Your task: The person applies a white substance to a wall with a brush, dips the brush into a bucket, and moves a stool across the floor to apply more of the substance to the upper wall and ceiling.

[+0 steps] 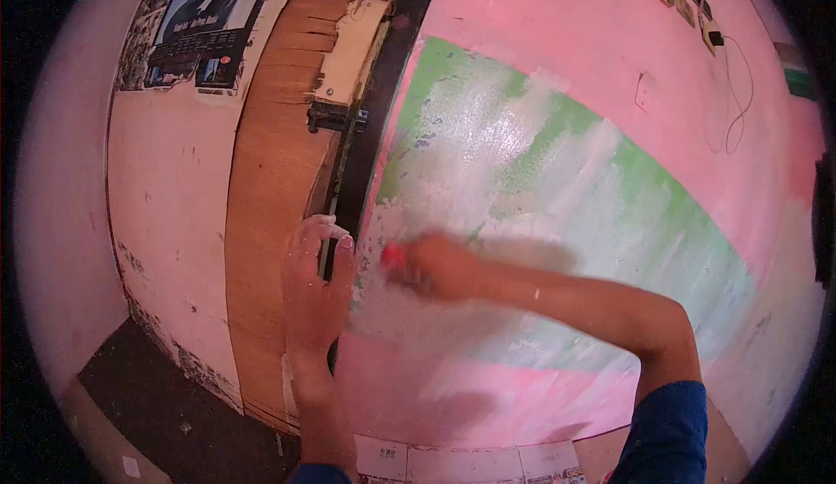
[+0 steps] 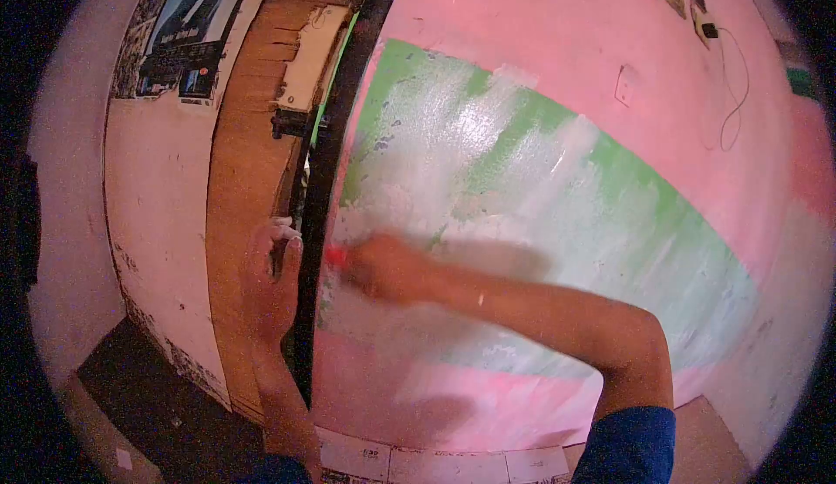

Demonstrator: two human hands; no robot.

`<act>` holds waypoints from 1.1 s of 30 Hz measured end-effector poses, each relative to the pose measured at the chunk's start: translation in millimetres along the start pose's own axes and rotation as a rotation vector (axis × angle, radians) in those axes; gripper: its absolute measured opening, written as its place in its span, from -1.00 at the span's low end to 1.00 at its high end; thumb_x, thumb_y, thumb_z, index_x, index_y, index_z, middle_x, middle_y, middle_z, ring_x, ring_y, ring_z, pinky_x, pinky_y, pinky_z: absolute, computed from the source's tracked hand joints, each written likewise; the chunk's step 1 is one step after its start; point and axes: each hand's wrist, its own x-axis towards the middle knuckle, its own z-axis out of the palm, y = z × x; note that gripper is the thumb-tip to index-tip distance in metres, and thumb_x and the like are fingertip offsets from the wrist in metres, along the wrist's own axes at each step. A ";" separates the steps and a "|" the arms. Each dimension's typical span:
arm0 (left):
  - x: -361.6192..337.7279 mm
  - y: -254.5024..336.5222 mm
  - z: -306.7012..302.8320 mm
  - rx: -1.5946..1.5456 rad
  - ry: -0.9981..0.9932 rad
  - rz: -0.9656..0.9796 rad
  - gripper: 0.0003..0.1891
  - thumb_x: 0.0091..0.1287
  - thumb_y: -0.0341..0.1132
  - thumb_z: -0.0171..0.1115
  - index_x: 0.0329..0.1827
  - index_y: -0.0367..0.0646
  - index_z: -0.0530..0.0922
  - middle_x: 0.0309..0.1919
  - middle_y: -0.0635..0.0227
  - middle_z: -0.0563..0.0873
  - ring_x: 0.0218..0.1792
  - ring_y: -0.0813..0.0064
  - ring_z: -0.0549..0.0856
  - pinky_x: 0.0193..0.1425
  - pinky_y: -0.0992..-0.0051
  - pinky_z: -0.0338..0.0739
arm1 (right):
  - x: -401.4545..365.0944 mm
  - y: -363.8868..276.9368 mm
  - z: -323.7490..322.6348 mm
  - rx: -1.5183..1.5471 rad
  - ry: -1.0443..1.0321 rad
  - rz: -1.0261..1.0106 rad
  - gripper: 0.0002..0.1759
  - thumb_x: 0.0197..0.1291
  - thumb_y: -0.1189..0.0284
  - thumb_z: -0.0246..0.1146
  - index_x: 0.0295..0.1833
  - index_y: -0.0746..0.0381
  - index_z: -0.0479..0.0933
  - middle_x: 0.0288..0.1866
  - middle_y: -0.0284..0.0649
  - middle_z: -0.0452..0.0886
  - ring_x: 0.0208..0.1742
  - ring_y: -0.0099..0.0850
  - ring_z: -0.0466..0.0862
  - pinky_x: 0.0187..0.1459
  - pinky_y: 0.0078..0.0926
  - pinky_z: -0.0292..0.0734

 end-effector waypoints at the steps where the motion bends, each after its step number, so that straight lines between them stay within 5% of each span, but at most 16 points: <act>1: 0.2 -0.2 0.6 0.003 0.043 0.025 -0.85 0.20 -0.36 0.07 -0.25 -0.25 0.44 -0.16 0.15 0.51 -0.09 0.22 0.48 0.02 0.38 0.33 | 7.4 18.9 -2.9 0.068 0.134 -0.008 -0.79 0.04 0.40 0.02 -0.50 0.30 0.43 -0.62 0.06 0.47 -0.53 -0.10 0.52 -0.36 -0.17 0.42; 3: -0.8 -1.9 1.2 0.012 0.084 0.045 -0.85 0.22 -0.38 0.06 -0.21 -0.26 0.44 -0.19 0.20 0.53 -0.11 0.30 0.51 0.00 0.45 0.35 | 35.7 41.9 -83.2 0.100 0.393 0.471 -0.74 -0.04 0.31 0.09 -0.53 0.31 0.42 -0.66 -0.03 0.46 -0.55 -0.14 0.53 -0.42 -0.22 0.43; 5: -2.1 -3.5 3.5 0.014 0.079 0.081 -0.85 0.23 -0.38 0.05 -0.20 -0.27 0.44 -0.22 0.22 0.53 -0.13 0.37 0.51 -0.02 0.48 0.36 | 56.9 64.0 -138.9 -0.301 0.879 -0.012 -0.85 -0.12 0.37 0.16 -0.48 0.23 0.43 -0.58 -0.09 0.49 -0.51 -0.12 0.52 -0.44 -0.26 0.41; 7: -2.6 -1.2 5.1 -0.045 0.059 0.019 -0.86 0.21 -0.37 0.06 -0.24 -0.25 0.44 -0.20 0.18 0.52 -0.11 0.27 0.49 -0.01 0.39 0.34 | 68.3 80.4 -161.0 -0.447 1.046 -0.080 -0.94 -0.16 0.49 0.15 -0.46 0.18 0.44 -0.51 -0.13 0.49 -0.44 -0.13 0.50 -0.39 -0.28 0.41; 11: -1.0 2.1 3.3 -0.081 0.046 -0.024 -0.87 0.18 -0.38 0.07 -0.29 -0.25 0.43 -0.23 0.16 0.52 -0.12 0.19 0.48 -0.01 0.33 0.33 | 37.4 86.0 -0.4 -0.701 0.265 -0.162 -0.83 -0.06 0.49 0.05 -0.28 0.13 0.43 -0.25 -0.23 0.51 -0.13 -0.26 0.49 -0.07 -0.36 0.39; 14: -0.9 -1.4 0.6 -0.107 0.118 -0.035 -0.88 0.17 -0.39 0.06 -0.30 -0.26 0.42 -0.25 0.16 0.52 -0.15 0.19 0.49 -0.04 0.36 0.35 | 3.1 -8.8 29.4 -0.354 0.004 -0.256 -0.86 0.01 0.45 0.04 -0.28 0.16 0.45 -0.28 -0.20 0.52 -0.14 -0.24 0.50 -0.08 -0.28 0.40; 15: -1.4 -1.9 0.6 -0.104 0.120 -0.032 -0.88 0.17 -0.39 0.06 -0.30 -0.26 0.42 -0.25 0.16 0.52 -0.15 0.19 0.49 -0.04 0.36 0.35 | 3.4 -21.4 19.1 -0.141 -0.115 -0.039 -0.86 0.02 0.44 0.04 -0.28 0.17 0.46 -0.31 -0.18 0.52 -0.18 -0.23 0.52 -0.10 -0.30 0.41; 18: -3.1 -1.7 6.1 -0.120 0.209 -0.048 -0.88 0.16 -0.41 0.06 -0.29 -0.27 0.42 -0.25 0.16 0.52 -0.17 0.19 0.49 -0.06 0.36 0.35 | 34.2 40.6 -34.3 -0.091 0.261 0.215 -0.73 -0.03 0.29 0.12 -0.35 0.30 0.49 -0.46 0.08 0.53 -0.37 -0.10 0.57 -0.20 -0.21 0.43; 19: -4.2 -0.5 8.1 -0.149 0.190 -0.055 -0.88 0.16 -0.41 0.06 -0.29 -0.27 0.42 -0.25 0.16 0.52 -0.17 0.18 0.49 -0.07 0.36 0.35 | 50.2 34.3 -89.8 0.048 0.336 0.632 -0.68 -0.09 0.24 0.18 -0.35 0.29 0.48 -0.45 0.07 0.53 -0.39 -0.09 0.56 -0.26 -0.24 0.43; 21: -4.2 -0.8 11.4 -0.171 0.172 -0.061 -0.88 0.16 -0.41 0.06 -0.29 -0.27 0.42 -0.25 0.15 0.52 -0.17 0.18 0.49 -0.07 0.35 0.35 | 63.3 70.9 -140.8 -0.421 0.902 0.006 -0.85 -0.07 0.41 0.15 -0.35 0.22 0.46 -0.44 -0.06 0.52 -0.39 -0.11 0.53 -0.32 -0.25 0.42; 23: -4.2 -3.5 12.3 -0.118 0.114 -0.052 -0.87 0.16 -0.41 0.07 -0.29 -0.27 0.42 -0.25 0.13 0.52 -0.17 0.16 0.49 -0.08 0.35 0.36 | 65.6 82.7 -154.5 -0.577 1.064 -0.039 -0.89 -0.06 0.48 0.12 -0.34 0.20 0.47 -0.48 -0.13 0.49 -0.38 -0.13 0.52 -0.32 -0.25 0.41; 25: -3.4 -4.2 10.3 -0.075 0.089 -0.047 -0.88 0.16 -0.42 0.07 -0.28 -0.27 0.42 -0.26 0.12 0.52 -0.18 0.15 0.50 -0.08 0.35 0.36 | 51.7 70.0 -91.0 -0.614 0.780 0.069 -0.88 -0.21 0.53 0.18 -0.44 0.16 0.44 -0.47 -0.19 0.48 -0.41 -0.25 0.50 -0.37 -0.36 0.41; 27: -2.4 -2.4 8.6 -0.045 0.073 -0.032 -0.88 0.16 -0.42 0.07 -0.28 -0.27 0.42 -0.26 0.12 0.52 -0.18 0.15 0.50 -0.09 0.34 0.36 | 22.7 51.7 2.8 -0.671 0.396 -0.203 -0.94 -0.16 0.47 0.12 -0.47 0.13 0.41 -0.46 -0.24 0.47 -0.34 -0.28 0.49 -0.22 -0.34 0.38; 28: -2.0 -1.4 7.4 -0.064 0.063 -0.002 -0.88 0.15 -0.42 0.08 -0.28 -0.27 0.42 -0.27 0.12 0.52 -0.19 0.15 0.50 -0.10 0.34 0.37 | 2.4 32.8 41.3 -0.504 -0.075 -0.152 -0.94 -0.16 0.50 0.11 -0.46 0.13 0.43 -0.44 -0.23 0.49 -0.30 -0.28 0.50 -0.20 -0.31 0.38; 29: -1.4 0.0 6.3 -0.081 0.050 0.032 -0.88 0.15 -0.43 0.08 -0.28 -0.27 0.42 -0.28 0.12 0.53 -0.21 0.15 0.51 -0.11 0.34 0.38 | -17.7 -18.0 41.1 -0.291 0.200 -0.262 -0.90 -0.19 0.54 0.14 -0.44 0.17 0.45 -0.42 -0.22 0.51 -0.30 -0.25 0.51 -0.21 -0.29 0.40; 33: -3.3 9.1 11.2 -0.159 0.063 0.164 -0.89 0.14 -0.43 0.09 -0.31 -0.27 0.43 -0.30 0.13 0.54 -0.24 0.17 0.53 -0.13 0.37 0.39 | -27.8 25.7 -13.0 0.158 -0.021 -0.181 -0.82 -0.27 0.56 0.23 -0.41 0.24 0.46 -0.35 -0.18 0.54 -0.26 -0.23 0.52 -0.16 -0.32 0.39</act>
